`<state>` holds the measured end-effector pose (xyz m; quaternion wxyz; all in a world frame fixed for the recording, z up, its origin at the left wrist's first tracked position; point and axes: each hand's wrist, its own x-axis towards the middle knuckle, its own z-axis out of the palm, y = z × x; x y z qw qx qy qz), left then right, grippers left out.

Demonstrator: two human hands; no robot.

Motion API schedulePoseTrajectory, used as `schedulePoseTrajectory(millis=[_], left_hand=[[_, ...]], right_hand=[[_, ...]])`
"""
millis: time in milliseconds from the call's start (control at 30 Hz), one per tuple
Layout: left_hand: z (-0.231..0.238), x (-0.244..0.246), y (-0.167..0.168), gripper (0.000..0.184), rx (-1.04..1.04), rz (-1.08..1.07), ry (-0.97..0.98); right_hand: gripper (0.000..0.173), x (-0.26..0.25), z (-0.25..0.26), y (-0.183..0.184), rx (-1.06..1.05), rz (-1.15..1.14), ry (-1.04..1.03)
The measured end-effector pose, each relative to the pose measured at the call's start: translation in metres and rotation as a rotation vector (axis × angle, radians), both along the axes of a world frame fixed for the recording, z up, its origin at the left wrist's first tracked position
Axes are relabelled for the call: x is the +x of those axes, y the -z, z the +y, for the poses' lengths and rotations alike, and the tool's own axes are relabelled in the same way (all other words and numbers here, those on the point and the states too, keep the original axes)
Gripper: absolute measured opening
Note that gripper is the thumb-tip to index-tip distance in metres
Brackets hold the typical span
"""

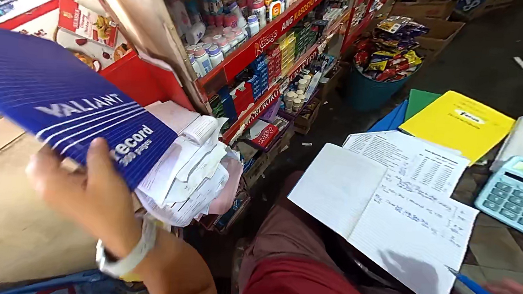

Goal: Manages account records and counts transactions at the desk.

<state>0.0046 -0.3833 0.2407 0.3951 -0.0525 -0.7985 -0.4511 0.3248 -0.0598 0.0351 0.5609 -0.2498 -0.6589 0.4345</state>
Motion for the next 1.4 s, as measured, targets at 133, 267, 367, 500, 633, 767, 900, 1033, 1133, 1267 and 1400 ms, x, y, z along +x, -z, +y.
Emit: schedulePoseTrajectory(millis=[133, 267, 367, 500, 633, 767, 900, 1033, 1133, 1267, 1400], left_hand=[[0.032, 0.026, -0.001, 0.038, 0.319, 0.23, 0.576], [0.119, 0.038, 0.026, 0.033, 0.504, -0.059, 1.228], [0.186, 0.064, 0.076, 0.032, 0.633, -0.478, 1.57], [0.239, 0.107, 0.132, 0.036, 0.59, -0.969, 1.721], [0.264, 0.126, 0.174, 0.056, 0.221, -0.965, 1.737], [0.285, 0.127, 0.175, 0.06, -0.094, -0.549, 1.879], [0.311, 0.138, 0.145, 0.044, -0.121, -0.649, 1.992], [0.336, 0.145, 0.147, 0.042, -0.005, -0.888, 1.945], [0.342, 0.149, 0.15, 0.047, 0.095, -1.019, 1.866], [0.339, 0.149, 0.149, 0.044, 0.122, -1.038, 1.875], [0.339, 0.148, 0.147, 0.043, 0.151, -1.05, 1.818]], right_hand=[[0.029, -0.029, -0.001, -0.04, 0.05, -0.066, -0.138], [0.026, -0.063, 0.02, -0.083, 0.027, 0.106, -0.171], [0.026, -0.06, 0.036, -0.092, -0.296, 0.24, -0.302], [0.028, -0.03, 0.04, -0.079, -0.345, 0.115, 0.041], [0.027, 0.007, 0.036, -0.075, -0.302, -0.019, 0.25], [0.024, 0.006, 0.023, -0.095, -0.196, -0.429, 0.365], [0.024, -0.018, 0.019, -0.103, -0.15, -0.802, 0.334], [0.022, -0.03, 0.026, -0.092, -0.152, -0.707, 0.279], [0.019, -0.034, 0.026, -0.077, -0.176, -0.503, 0.214], [0.021, -0.033, 0.027, -0.069, -0.268, -0.337, 0.19], [0.022, -0.032, 0.027, -0.067, -0.273, -0.269, 0.161]])
